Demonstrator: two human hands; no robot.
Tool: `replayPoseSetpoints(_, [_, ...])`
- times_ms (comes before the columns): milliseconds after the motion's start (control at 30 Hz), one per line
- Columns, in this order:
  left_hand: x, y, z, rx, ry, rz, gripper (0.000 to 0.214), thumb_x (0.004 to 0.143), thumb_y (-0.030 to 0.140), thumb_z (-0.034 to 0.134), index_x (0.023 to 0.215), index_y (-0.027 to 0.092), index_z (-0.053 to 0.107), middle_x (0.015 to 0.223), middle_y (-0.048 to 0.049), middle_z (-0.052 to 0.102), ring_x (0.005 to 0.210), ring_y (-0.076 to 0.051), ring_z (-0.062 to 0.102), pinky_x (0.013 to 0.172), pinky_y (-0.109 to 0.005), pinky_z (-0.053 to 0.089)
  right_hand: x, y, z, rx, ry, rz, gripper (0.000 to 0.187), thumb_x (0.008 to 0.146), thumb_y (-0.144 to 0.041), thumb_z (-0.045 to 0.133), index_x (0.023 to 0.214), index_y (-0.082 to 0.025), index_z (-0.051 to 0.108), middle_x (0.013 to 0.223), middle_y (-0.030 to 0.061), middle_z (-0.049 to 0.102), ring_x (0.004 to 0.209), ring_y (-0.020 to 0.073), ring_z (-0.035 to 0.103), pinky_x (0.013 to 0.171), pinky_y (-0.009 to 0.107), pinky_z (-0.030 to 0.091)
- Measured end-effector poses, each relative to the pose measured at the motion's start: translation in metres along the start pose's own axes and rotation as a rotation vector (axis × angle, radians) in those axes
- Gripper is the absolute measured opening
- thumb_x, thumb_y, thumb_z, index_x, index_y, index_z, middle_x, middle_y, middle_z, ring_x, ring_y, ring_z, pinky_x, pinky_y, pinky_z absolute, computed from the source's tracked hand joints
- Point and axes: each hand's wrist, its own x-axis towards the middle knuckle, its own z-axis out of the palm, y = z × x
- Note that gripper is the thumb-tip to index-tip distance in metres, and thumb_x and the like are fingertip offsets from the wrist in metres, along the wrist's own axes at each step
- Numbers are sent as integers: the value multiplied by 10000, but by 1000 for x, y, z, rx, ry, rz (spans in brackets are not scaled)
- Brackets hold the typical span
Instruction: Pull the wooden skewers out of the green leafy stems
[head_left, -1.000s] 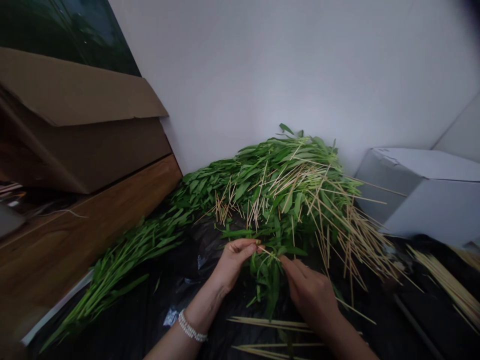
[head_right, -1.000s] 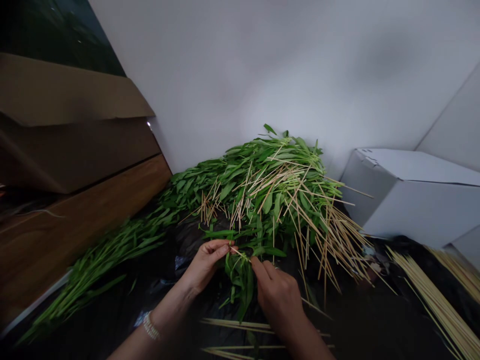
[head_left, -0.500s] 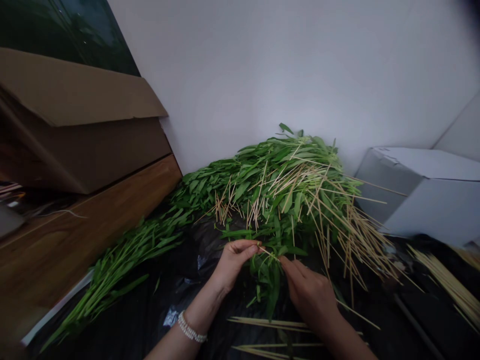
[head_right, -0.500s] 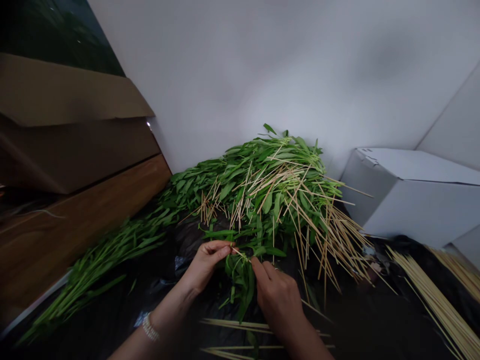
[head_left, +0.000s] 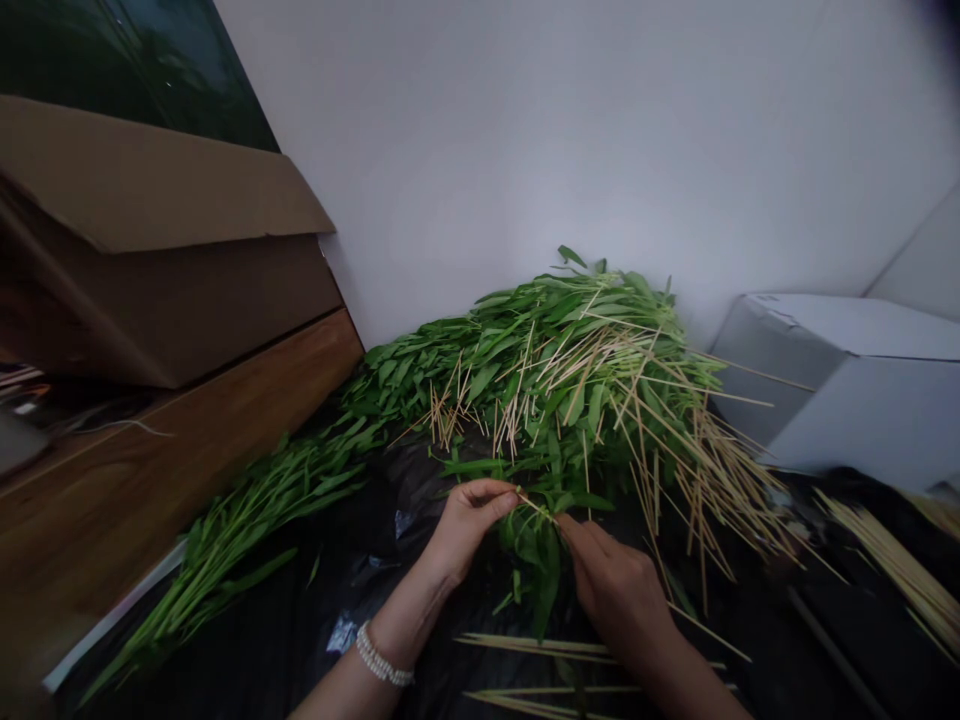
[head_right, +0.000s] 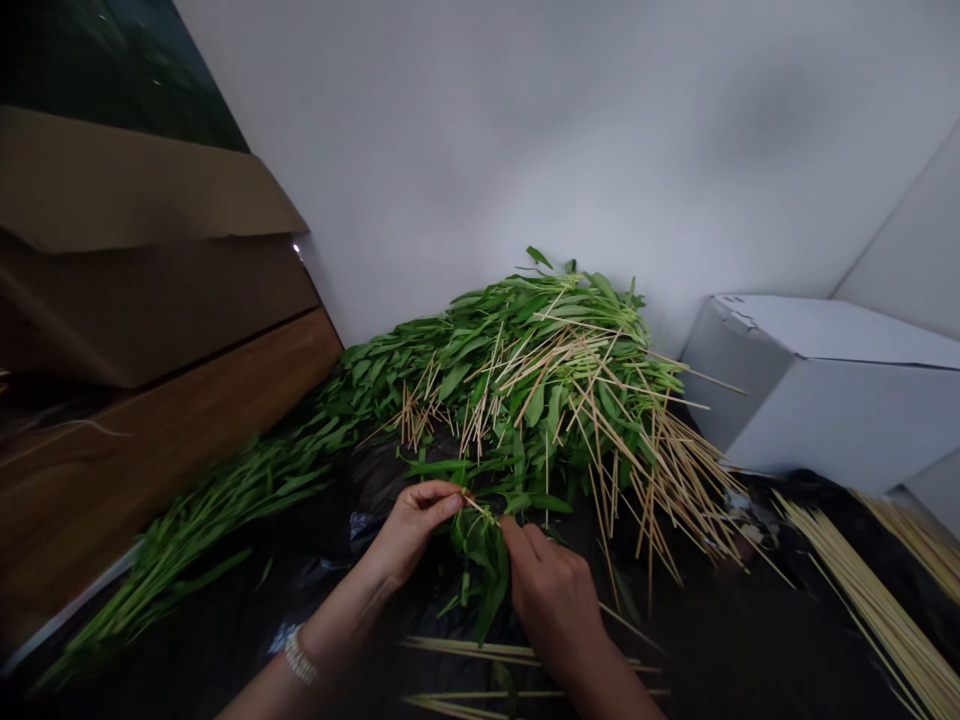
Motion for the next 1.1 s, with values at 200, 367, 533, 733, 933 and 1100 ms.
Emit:
replayPoseSetpoints(200, [-5,-1,6,12,-41,-40,247,585,331,818,730,149,736,770,-50,736,713,-169,649,754,-286,490,2,-6,0,38,30,22,328,957,-157,308,1073,-130,614,704,33,628,584,107,609,555,188,437])
replayPoseSetpoints(367, [-4,1,5,32,-85,-24,271,645,377,777,791,151,742,828,-64,741,770,-179,651,770,-275,477,3,-1,-2,9,40,2,314,951,-146,319,1079,-138,605,716,32,641,580,105,602,574,197,417])
replayPoseSetpoints(533, [10,1,-12,101,86,69,363,788,470,618,913,145,720,868,-83,740,815,-188,644,766,-275,467,6,16,-14,-73,173,153,281,935,-160,328,976,-165,606,676,15,641,543,116,594,552,218,397])
replayPoseSetpoints(733, [16,-4,-23,625,103,281,164,788,300,625,816,170,719,811,-52,702,792,-199,617,759,-291,443,7,30,-25,-17,151,300,275,928,-356,344,905,-195,566,585,-11,596,444,128,569,429,211,384])
replayPoseSetpoints(933, [-1,-13,-5,1201,-125,492,339,820,238,614,1156,287,629,1117,-71,617,1045,-252,509,860,-385,402,8,23,-24,27,122,369,272,961,-275,285,944,-191,543,670,5,651,555,137,638,527,215,432])
replayPoseSetpoints(1100, [-1,-23,-3,1273,-134,514,204,805,197,634,985,267,700,1202,-65,596,1114,-277,459,900,-449,376,6,21,-21,0,145,322,291,973,-280,272,953,-188,547,702,15,671,563,136,647,538,223,429])
